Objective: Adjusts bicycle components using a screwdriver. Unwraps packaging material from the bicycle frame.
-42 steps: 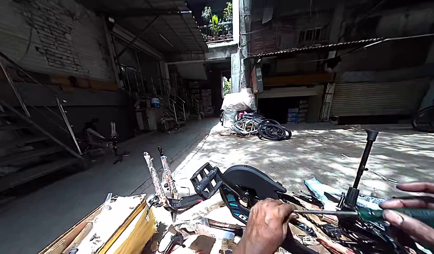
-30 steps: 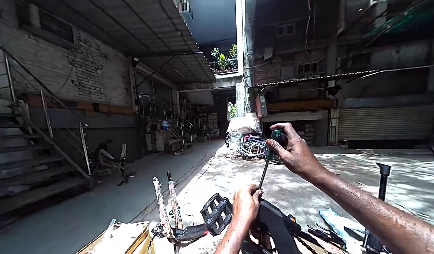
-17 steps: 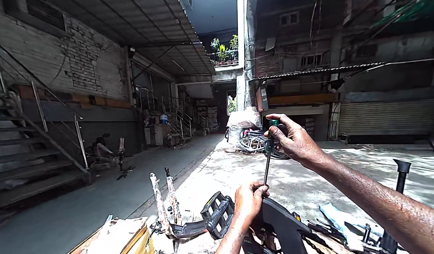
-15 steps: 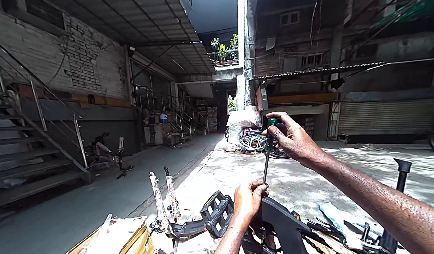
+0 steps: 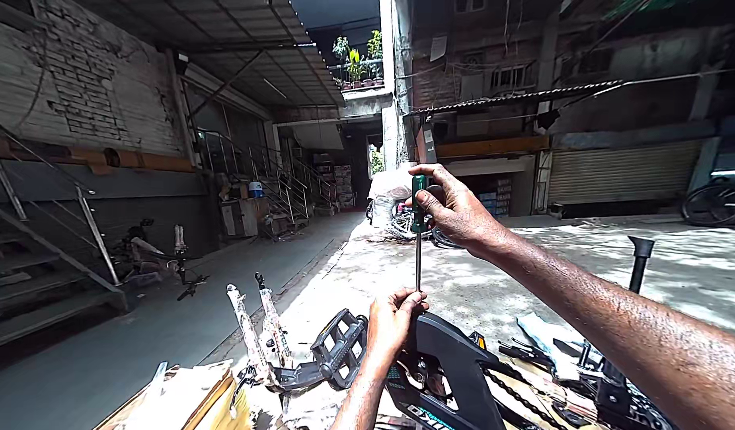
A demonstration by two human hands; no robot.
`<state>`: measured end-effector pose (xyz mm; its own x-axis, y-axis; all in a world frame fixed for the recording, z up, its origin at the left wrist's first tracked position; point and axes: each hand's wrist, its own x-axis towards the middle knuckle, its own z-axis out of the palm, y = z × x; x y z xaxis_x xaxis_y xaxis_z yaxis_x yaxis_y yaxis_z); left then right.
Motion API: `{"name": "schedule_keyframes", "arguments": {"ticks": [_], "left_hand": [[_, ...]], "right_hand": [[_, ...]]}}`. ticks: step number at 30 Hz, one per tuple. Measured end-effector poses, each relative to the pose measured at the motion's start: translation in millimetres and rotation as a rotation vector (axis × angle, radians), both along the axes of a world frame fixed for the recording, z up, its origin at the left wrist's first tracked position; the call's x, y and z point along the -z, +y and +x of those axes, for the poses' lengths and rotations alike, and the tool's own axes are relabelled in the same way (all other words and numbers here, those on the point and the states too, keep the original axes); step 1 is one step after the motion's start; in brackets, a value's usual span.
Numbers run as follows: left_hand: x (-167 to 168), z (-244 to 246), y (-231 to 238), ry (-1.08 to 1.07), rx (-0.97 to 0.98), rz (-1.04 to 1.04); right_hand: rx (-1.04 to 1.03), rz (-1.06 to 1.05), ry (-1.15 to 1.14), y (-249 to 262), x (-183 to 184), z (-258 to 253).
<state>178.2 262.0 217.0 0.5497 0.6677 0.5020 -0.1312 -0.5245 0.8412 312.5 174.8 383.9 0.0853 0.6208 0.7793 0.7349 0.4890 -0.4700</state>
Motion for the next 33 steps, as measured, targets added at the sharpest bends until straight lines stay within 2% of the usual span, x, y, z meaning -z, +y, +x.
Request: {"name": "schedule_keyframes", "arguments": {"ticks": [12, 13, 17, 19, 21, 23, 24, 25, 27, 29, 31, 33], "left_hand": [[-1, 0, 0, -0.005, -0.043, 0.000], [-2, 0, -1, 0.005, -0.050, 0.001], [0, 0, -3, 0.045, -0.073, 0.001], [1, 2, -2, 0.051, -0.069, -0.010], [2, 2, -3, 0.060, -0.067, -0.022], [3, 3, -3, 0.073, -0.062, -0.022], [3, 3, -3, 0.072, -0.049, -0.020], [4, 4, -2, 0.065, -0.027, -0.025], [7, 7, -1, 0.032, 0.005, -0.037], [7, 10, -3, 0.013, -0.005, -0.057], [6, 12, -4, 0.009, -0.031, -0.057], [6, 12, -4, -0.007, -0.037, -0.050]], "right_hand": [[-0.216, -0.050, 0.155, 10, -1, 0], [-0.176, -0.039, 0.121, 9, -3, 2], [0.280, 0.086, -0.169, 12, -13, -4], [0.332, 0.077, -0.208, 15, -13, -8], [0.239, 0.025, -0.099, 16, -13, -9], [-0.001, -0.030, 0.115, 18, -13, -3], [-0.031, -0.015, 0.154, 19, -13, 1], [0.059, 0.024, 0.109, 19, -14, 4], [0.391, 0.131, -0.055, 18, -17, 7], [0.510, 0.165, -0.093, 18, -16, 7], [0.422, 0.120, -0.032, 18, -15, 13], [0.182, 0.063, 0.097, 18, -15, 18]]}}
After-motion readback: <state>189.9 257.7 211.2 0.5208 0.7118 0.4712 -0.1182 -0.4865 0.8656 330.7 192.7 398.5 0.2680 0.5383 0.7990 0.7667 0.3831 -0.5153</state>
